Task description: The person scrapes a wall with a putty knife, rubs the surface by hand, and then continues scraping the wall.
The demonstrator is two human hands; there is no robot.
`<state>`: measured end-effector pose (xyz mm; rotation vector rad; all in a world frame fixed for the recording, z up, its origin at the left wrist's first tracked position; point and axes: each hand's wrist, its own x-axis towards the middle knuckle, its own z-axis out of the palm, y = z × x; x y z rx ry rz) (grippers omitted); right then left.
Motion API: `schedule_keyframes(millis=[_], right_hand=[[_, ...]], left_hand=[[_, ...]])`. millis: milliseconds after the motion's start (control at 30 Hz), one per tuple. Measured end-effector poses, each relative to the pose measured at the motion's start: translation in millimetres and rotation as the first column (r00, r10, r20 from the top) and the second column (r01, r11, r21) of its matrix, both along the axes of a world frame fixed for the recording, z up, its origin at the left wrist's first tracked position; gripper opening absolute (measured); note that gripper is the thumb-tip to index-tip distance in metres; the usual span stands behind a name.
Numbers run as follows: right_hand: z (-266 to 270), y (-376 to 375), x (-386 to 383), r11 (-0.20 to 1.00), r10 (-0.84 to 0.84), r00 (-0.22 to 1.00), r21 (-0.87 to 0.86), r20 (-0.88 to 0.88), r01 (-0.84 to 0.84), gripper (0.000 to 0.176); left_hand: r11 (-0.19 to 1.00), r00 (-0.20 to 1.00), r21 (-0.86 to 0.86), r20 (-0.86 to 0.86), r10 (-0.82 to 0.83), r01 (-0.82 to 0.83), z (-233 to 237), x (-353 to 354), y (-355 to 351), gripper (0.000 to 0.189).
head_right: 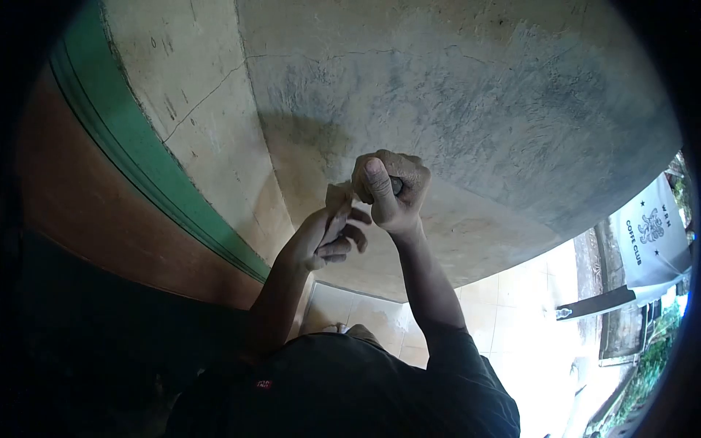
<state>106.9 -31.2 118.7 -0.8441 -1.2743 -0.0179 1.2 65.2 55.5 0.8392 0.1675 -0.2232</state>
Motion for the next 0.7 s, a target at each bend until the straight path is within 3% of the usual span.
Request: schedule_keyframes(millis=[33,67,100,133,167,200,267,300,333,400,433,500,533,600,633,700], right_hand=[[11.5,3.8,0.9,0.999,0.016,0.997,0.042,0.079,-0.019,0.043],[16.0,7.1,1.2,0.999,0.015,0.997,0.050,0.081,-0.019,0.043],[19.0,10.7,0.9,0.995,0.055,0.992,0.076,0.114,-0.064,0.044],[20.5,14.4,-0.1,0.989,0.094,0.985,0.098,0.147,-0.109,0.044],[16.3,19.0,-3.3,0.997,0.004,0.987,0.078,0.160,-0.017,0.045],[6.3,26.3,-2.5,0.997,0.006,0.989,0.080,0.151,-0.019,0.045],[-17.3,41.4,2.7,0.997,-0.076,0.997,0.033,0.010,0.075,0.044],[-19.0,41.7,2.1,0.997,-0.075,0.996,0.011,-0.047,0.076,0.042],[-20.2,40.9,0.6,0.998,-0.061,0.997,0.013,-0.045,0.062,0.042],[-21.8,38.5,-6.3,0.992,-0.117,0.993,0.046,0.034,0.115,0.041],[-21.3,34.9,-10.2,0.987,-0.129,0.987,0.107,0.097,0.118,0.039],[-24.9,25.7,-18.1,0.961,-0.126,0.990,0.256,0.056,0.108,0.040],[-27.2,21.3,-20.6,0.966,-0.104,0.993,0.244,0.061,0.086,0.040],[-32.1,10.3,-22.3,0.891,-0.135,0.987,0.425,-0.088,0.160,0.041],[-35.3,3.6,-19.8,0.898,-0.126,0.989,0.413,-0.082,0.149,0.041],[-43.0,-4.7,-11.7,0.896,-0.088,0.984,0.420,-0.157,0.147,0.042]], left_hand=[[0.995,0.990,-0.060,0.123,-0.075,0.083,-11.3,-8.5,4.7,0.035],[0.995,0.989,-0.052,0.125,-0.076,0.083,-20.2,-15.4,-4.3,0.035],[0.974,0.971,0.110,0.157,0.178,-0.196,-24.5,-23.1,-16.1,0.029],[0.853,0.884,0.250,0.229,0.408,-0.458,-25.8,-25.8,-21.8,0.026],[0.852,0.885,0.254,0.224,0.409,-0.458,-27.4,-23.7,-21.0,0.026],[0.648,0.775,0.427,0.395,0.494,-0.631,-32.5,-20.4,-18.0,0.026],[0.060,0.509,0.542,0.739,0.442,-0.838,-40.6,-14.6,-10.2,0.035],[-0.029,0.478,0.529,0.788,0.389,-0.848,-38.4,-9.9,-8.1,0.031],[-0.042,0.471,0.527,0.789,0.394,-0.849,-35.6,-6.3,-10.4,0.031],[0.103,0.356,0.347,0.826,0.438,-0.932,-26.7,3.1,-17.0,0.020],[-0.060,0.262,0.306,0.888,0.379,-0.950,-15.6,6.6,-18.2,0.016],[-0.149,0.129,0.180,0.946,0.298,-0.972,-11.7,24.3,-20.3,0.010],[-0.190,0.064,0.112,0.968,0.242,-0.975,-8.9,33.7,-20.7,0.013],[-0.134,0.010,0.033,0.986,0.168,-0.990,-1.1,46.9,-25.4,0.022],[-0.145,0.004,0.031,0.983,0.182,-0.989,1.8,53.3,-32.2,0.022],[0.160,-0.074,-0.116,0.965,0.250,-0.980,6.5,64.8,-40.5,0.026]])
